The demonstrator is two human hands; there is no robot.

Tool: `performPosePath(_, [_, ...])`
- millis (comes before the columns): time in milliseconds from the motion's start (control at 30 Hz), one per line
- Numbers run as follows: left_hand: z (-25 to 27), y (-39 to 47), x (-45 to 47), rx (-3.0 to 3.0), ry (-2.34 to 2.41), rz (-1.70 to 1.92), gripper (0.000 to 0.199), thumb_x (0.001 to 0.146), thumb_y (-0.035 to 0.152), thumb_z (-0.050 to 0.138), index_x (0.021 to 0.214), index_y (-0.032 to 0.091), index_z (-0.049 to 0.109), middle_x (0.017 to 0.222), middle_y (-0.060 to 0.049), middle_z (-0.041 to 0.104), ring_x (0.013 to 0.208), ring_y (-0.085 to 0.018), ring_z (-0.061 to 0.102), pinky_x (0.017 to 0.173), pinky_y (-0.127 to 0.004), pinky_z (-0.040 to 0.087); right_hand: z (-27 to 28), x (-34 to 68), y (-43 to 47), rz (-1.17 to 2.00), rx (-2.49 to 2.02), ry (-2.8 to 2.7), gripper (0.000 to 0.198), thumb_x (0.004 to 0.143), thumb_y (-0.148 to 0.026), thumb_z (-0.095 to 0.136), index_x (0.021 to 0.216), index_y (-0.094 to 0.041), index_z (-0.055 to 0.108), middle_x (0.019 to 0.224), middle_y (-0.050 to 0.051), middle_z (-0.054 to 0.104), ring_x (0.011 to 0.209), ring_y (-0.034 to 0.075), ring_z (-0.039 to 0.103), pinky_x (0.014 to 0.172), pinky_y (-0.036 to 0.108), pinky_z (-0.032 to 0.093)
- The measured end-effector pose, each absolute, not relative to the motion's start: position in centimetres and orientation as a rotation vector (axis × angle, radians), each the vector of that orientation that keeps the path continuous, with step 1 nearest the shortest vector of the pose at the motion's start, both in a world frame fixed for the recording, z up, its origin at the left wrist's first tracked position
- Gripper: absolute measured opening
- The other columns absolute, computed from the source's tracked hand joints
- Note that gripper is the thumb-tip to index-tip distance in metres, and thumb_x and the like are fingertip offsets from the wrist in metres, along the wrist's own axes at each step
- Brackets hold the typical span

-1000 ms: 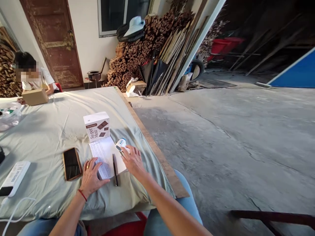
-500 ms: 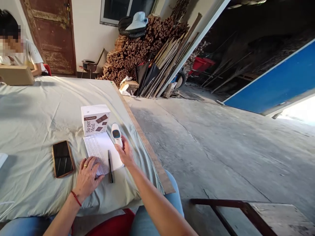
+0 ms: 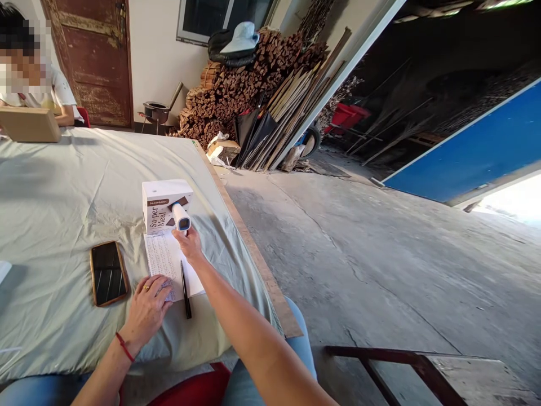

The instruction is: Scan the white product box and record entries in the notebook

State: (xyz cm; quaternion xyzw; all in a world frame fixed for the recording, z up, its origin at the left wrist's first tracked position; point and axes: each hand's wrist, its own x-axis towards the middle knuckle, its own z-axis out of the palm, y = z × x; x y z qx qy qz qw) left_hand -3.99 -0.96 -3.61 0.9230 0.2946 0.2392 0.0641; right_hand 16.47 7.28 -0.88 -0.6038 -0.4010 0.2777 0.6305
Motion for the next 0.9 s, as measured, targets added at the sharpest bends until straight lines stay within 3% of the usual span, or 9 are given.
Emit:
performPosePath(267, [-3.4, -0.5, -4.4, 2.815, 0.858, 0.651, 0.022, 0.091, 0.019, 0.062, 0.110, 0.025, 0.069, 0.126, -0.008, 0.069, 0.124, -0.026, 0.061, 0.108, -0.047, 0.047, -2.5, 16.5, 8.1, 0.604, -1.437, -0.899, 0.023, 0.074, -0.043, 0.062, 0.074, -0.020, 0.057, 0.064, -0.002, 0.052, 0.068, 0.015, 0.049, 0.060, 0.026, 0.039])
performPosePath(533, [-3.1, -0.5, -4.4, 2.826, 0.855, 0.628, 0.024, 0.088, 0.017, 0.066, 0.111, 0.024, 0.068, 0.125, -0.008, 0.069, 0.123, -0.027, 0.060, 0.107, -0.047, 0.048, -2.8, 16.4, 8.6, 0.611, -1.382, -0.863, 0.025, 0.071, -0.043, 0.062, 0.079, -0.020, 0.062, 0.071, -0.001, 0.059, 0.071, 0.017, 0.053, 0.064, 0.028, 0.041])
performPosePath(900, [-2.9, -0.6, -4.5, 2.743, 0.853, 0.624, 0.026, 0.089, 0.015, 0.064, 0.113, 0.024, 0.067, 0.128, -0.008, 0.067, 0.126, -0.026, 0.059, 0.109, -0.046, 0.046, -1.2, 16.0, 7.4, 0.743, -1.323, -0.819, 0.031, 0.062, -0.048, 0.068, 0.075, -0.021, 0.058, 0.063, -0.004, 0.052, 0.062, 0.014, 0.047, 0.060, 0.027, 0.039])
